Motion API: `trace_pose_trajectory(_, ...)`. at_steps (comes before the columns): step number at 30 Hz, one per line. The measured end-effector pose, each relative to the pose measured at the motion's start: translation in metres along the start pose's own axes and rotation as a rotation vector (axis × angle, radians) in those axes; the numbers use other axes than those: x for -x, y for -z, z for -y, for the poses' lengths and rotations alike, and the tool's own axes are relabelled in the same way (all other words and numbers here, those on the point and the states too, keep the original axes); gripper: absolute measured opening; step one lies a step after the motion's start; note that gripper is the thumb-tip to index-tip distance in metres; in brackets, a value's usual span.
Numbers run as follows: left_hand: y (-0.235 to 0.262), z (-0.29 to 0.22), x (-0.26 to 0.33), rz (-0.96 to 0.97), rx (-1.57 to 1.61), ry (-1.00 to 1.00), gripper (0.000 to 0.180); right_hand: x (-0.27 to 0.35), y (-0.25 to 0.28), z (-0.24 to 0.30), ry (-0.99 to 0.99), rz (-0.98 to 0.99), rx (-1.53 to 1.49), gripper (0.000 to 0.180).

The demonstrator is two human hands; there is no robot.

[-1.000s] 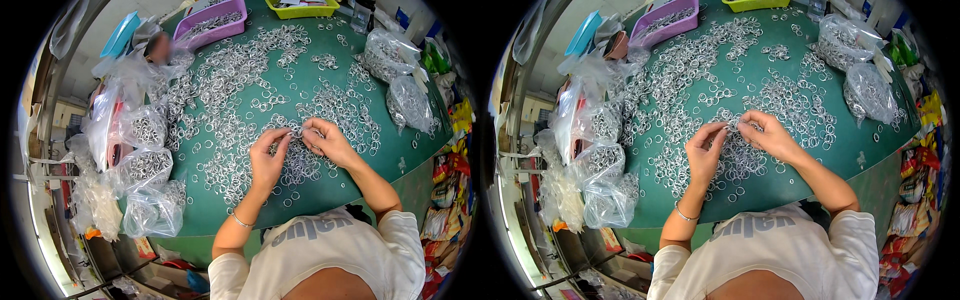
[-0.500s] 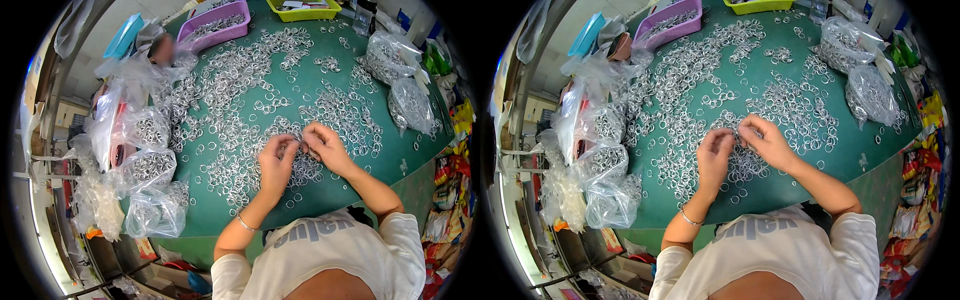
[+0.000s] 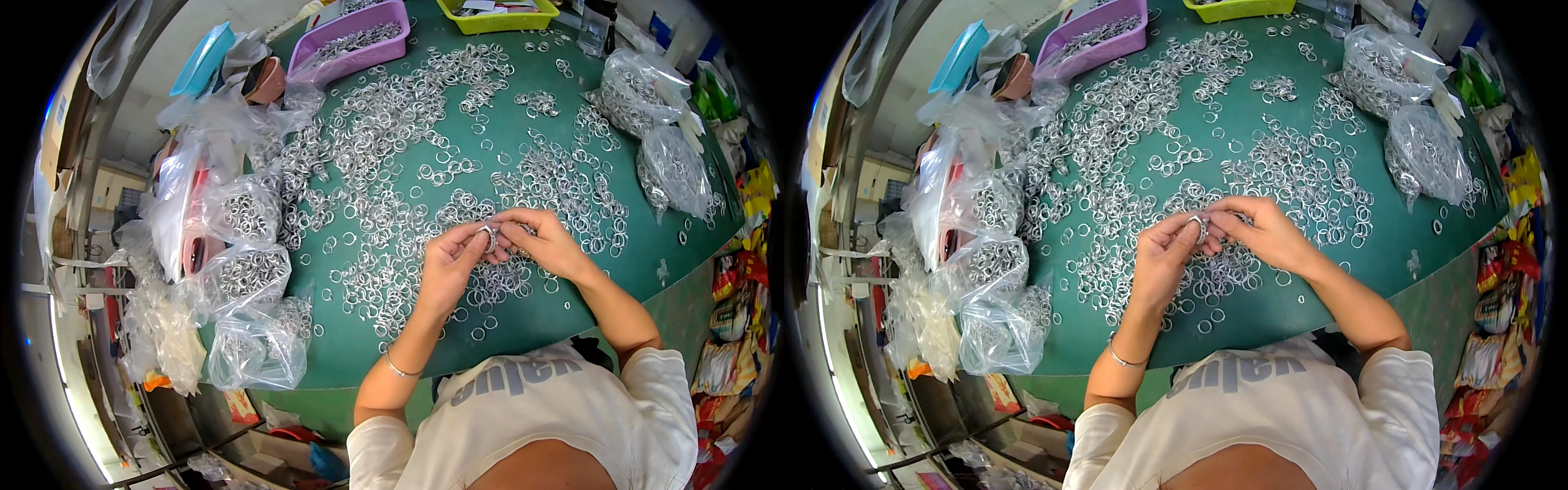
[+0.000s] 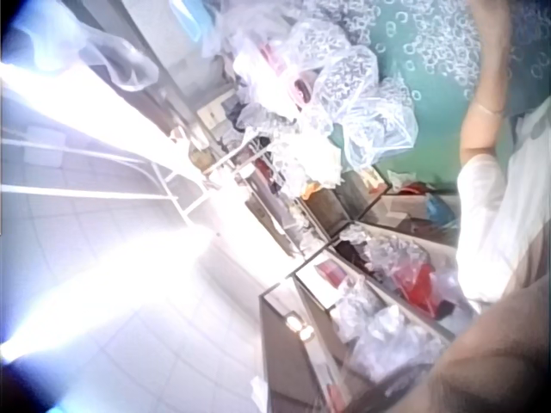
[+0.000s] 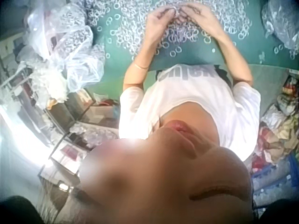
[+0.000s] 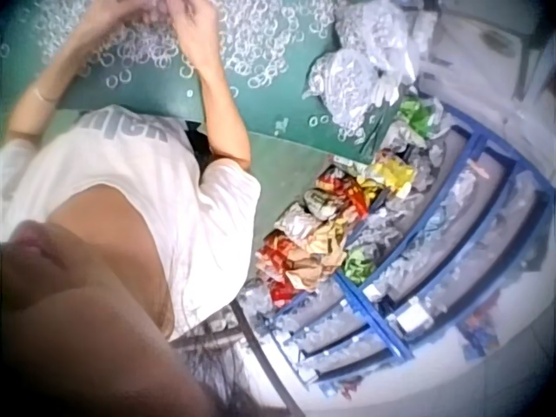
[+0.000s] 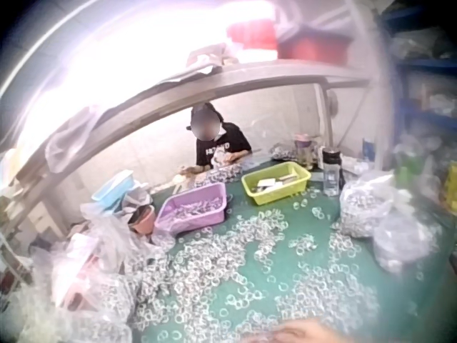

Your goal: The person picks up and sorts small silver metal rings on a green surface by hand, moving them between piles and placing them into plastic bags.

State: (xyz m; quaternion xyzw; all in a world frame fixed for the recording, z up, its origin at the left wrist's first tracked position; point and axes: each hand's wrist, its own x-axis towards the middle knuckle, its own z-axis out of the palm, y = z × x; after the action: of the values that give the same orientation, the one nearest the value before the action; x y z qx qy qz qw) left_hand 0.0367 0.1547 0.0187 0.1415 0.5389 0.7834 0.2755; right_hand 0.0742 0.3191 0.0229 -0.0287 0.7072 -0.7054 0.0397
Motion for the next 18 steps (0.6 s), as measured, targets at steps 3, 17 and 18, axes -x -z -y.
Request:
trace_pose_trajectory(3, 0.004, -0.007, -0.002, -0.017, 0.027, 0.044, 0.021, -0.001, 0.006, 0.002, -0.132, 0.001, -0.029, 0.022)
trace_pose_trajectory(17, -0.001, 0.009, 0.001, -0.188, -0.310, -0.227, 0.014, 0.000, -0.004, 0.004, -0.094, -0.028, -0.014, 0.017)
trace_pose_trajectory(18, 0.000, 0.010, 0.001, -0.204, -0.308, -0.266, 0.013, 0.001, -0.008, 0.003, -0.040, -0.054, 0.023, 0.018)
